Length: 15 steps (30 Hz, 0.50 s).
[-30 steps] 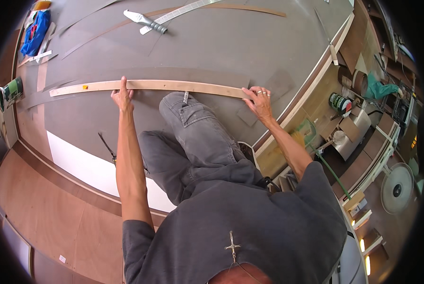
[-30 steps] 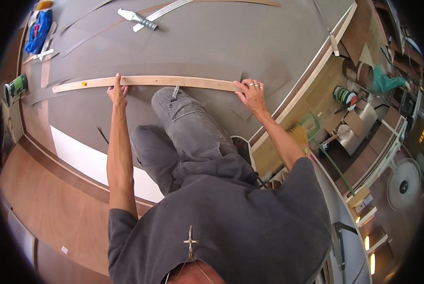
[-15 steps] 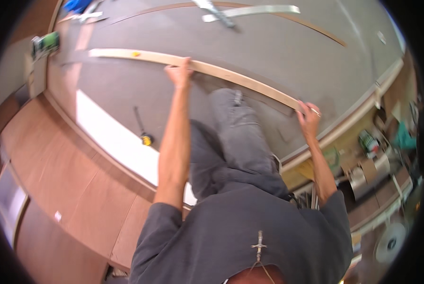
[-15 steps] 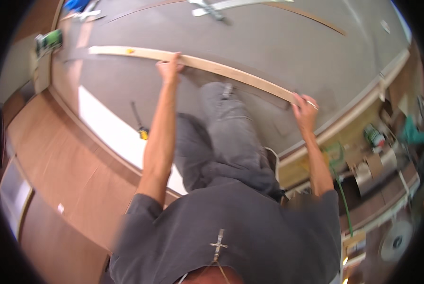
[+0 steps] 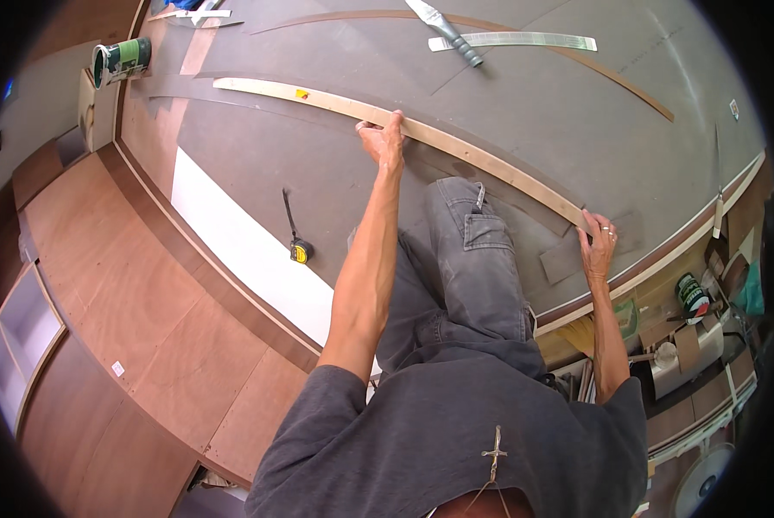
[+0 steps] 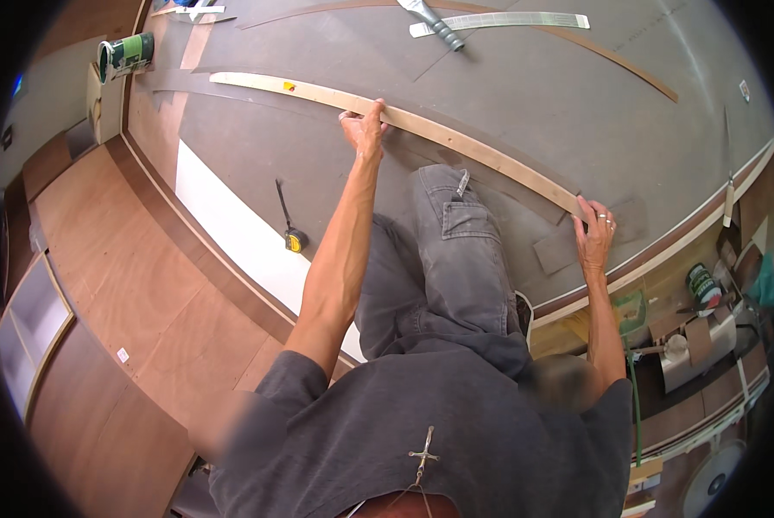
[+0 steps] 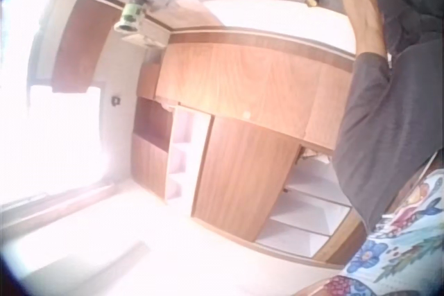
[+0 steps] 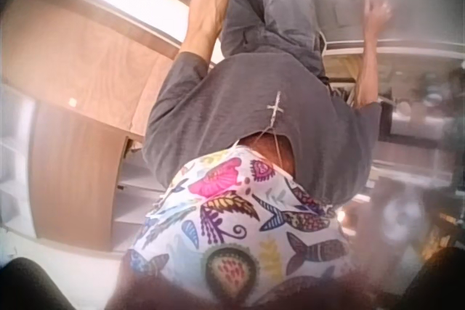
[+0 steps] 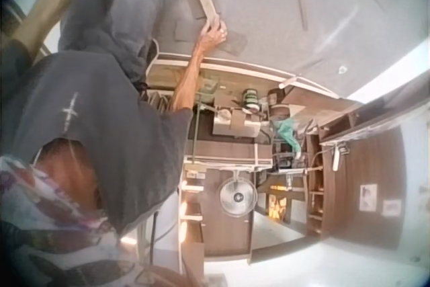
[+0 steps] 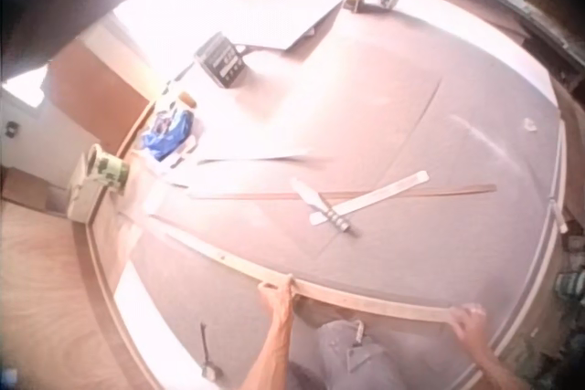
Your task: The person measures a thin wooden strip with a tape measure and marks it with a pencil. They then use a utility knife to score and cut the strip along the marked line. The person repeats this process for multiple wooden strips, cutting them to specific lengths on a large work surface.
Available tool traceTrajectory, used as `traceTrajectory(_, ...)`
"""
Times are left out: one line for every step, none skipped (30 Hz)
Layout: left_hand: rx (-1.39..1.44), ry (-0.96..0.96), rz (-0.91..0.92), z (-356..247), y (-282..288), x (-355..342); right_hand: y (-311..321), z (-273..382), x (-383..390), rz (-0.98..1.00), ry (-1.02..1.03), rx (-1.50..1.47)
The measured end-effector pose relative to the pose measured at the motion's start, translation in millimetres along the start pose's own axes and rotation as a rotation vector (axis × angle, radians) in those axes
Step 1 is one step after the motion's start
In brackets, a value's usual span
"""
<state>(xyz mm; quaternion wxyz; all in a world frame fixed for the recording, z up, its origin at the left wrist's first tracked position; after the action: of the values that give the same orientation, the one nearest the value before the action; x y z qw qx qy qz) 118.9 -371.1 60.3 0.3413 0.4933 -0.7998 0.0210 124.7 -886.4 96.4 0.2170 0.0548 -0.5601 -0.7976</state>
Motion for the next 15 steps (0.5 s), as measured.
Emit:
traceTrajectory(0.012,-0.008,-0.005,2,-1,0,0,1,-1,0.005,0.006,-0.006)
traceTrajectory(0.002,-0.016,-0.008,3,-2,0,0,1,-1,0.009,0.012,-0.011)
traceTrajectory(-0.007,-0.024,-0.01,6,-3,-2,-1,0,-2,0.017,0.004,-0.014)
traceTrajectory(-0.017,-0.033,-0.012,9,-4,-4,-2,-1,-2,0.025,-0.004,-0.016)
traceTrajectory(-0.035,-0.052,-0.029,12,-5,-6,-2,-2,-2,0.033,-0.014,-0.019)
traceTrajectory(-0.052,-0.071,-0.05,18,-4,-9,-1,-1,-3,0.04,-0.015,-0.025)
traceTrajectory(-0.069,-0.089,-0.069,24,-4,-13,0,0,-3,0.046,-0.016,-0.032)
traceTrajectory(-0.076,-0.136,-0.078,30,-4,-17,1,2,-4,0.052,-0.019,-0.038)
traceTrajectory(-0.08,-0.185,-0.091,39,-3,-25,2,3,-6,0.05,-0.015,-0.041)
traceTrajectory(-0.086,-0.233,-0.099,45,-3,-31,4,4,-7,0.047,-0.015,-0.042)
traceTrajectory(-0.112,-0.254,-0.121,49,-1,-39,5,5,-9,0.043,-0.015,-0.043)
traceTrajectory(-0.136,-0.267,-0.134,54,0,-46,4,7,-10,0.026,0.003,-0.065)
traceTrajectory(-0.156,-0.272,-0.135,58,-2,-48,2,8,-11,0.009,0.013,-0.074)
traceTrajectory(-0.127,-0.332,-0.124,59,0,-48,5,4,-11,-0.001,0.013,-0.058)
traceTrajectory(-0.091,-0.377,-0.101,58,1,-45,8,11,-15,-0.022,-0.002,-0.085)
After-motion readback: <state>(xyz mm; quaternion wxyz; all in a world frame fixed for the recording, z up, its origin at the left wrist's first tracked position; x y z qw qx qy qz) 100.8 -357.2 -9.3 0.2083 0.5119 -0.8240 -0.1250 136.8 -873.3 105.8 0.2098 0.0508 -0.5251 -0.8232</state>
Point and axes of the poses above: each hand's wrist, its own x-axis away from the middle knuckle, its own y-axis out of the back of the hand, z = x × y, the point moved 1 cm from there along -x, towards the middle knuckle
